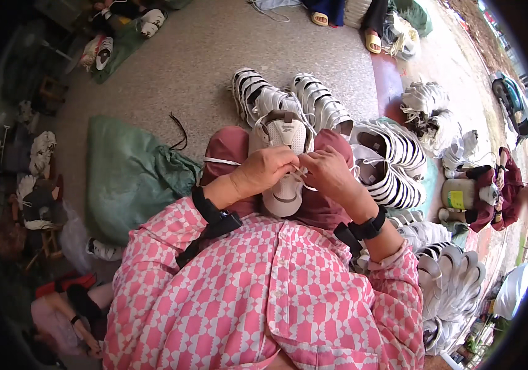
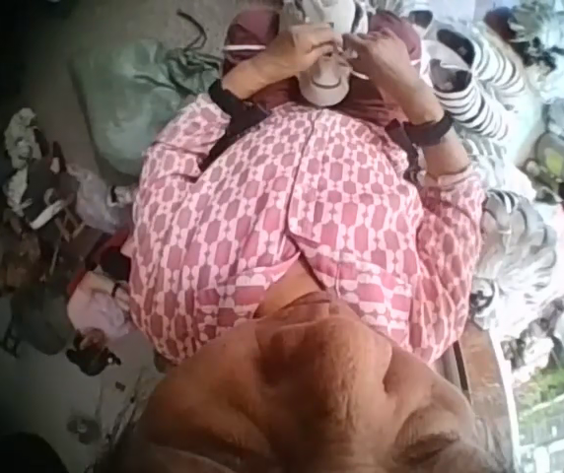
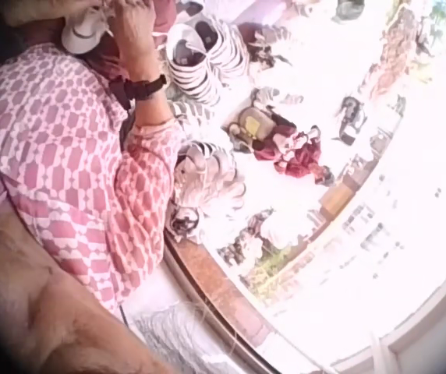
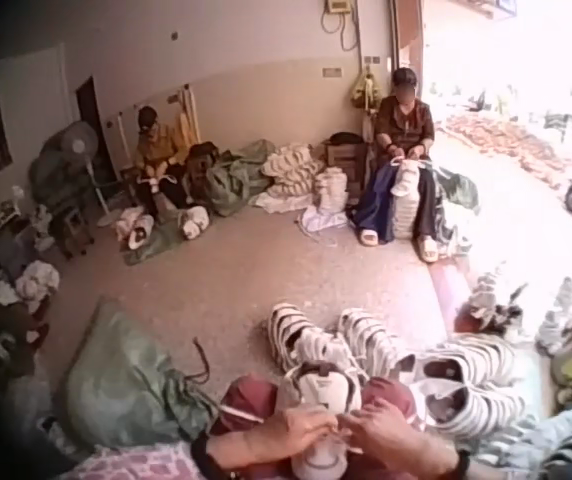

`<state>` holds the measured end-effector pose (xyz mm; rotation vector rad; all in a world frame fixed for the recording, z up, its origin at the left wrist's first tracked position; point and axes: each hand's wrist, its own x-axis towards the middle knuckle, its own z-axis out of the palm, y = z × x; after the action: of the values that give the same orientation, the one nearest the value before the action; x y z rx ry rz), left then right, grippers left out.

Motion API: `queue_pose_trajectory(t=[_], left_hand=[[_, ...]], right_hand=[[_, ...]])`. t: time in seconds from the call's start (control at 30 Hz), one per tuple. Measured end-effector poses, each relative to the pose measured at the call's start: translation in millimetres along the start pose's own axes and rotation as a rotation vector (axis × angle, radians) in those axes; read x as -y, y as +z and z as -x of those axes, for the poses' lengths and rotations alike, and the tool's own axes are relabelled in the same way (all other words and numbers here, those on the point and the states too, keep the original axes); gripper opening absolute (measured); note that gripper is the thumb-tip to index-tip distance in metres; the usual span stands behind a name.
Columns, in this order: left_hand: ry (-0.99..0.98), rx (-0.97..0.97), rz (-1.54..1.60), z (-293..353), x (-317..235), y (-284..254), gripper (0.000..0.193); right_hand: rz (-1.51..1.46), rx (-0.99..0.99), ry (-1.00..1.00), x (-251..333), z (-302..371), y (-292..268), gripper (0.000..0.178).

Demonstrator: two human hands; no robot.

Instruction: Insert and thread laces through the eyelets of a shoe upper.

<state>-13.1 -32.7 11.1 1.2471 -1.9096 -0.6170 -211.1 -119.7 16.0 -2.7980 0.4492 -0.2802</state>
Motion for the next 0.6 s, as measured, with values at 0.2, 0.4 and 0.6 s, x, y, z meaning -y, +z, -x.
queue_pose_trajectory(t=[0.2,0.4,0.6], left_hand=[[-0.018,0.023,-0.107,0,6,4,0.009],[-0.066,0.118,-0.115,-9,6,6,0.013],[-0.105,0.24,-0.14,-16,3,1,0.011]], right_hand=[[-0.049,-0.076,-0.068,-10,1,9,0.022],[-0.039,-0.241,-0.096,-14,11,12,0.016],[-0.017,-0.296,-0.095,-13,12,16,0.019]])
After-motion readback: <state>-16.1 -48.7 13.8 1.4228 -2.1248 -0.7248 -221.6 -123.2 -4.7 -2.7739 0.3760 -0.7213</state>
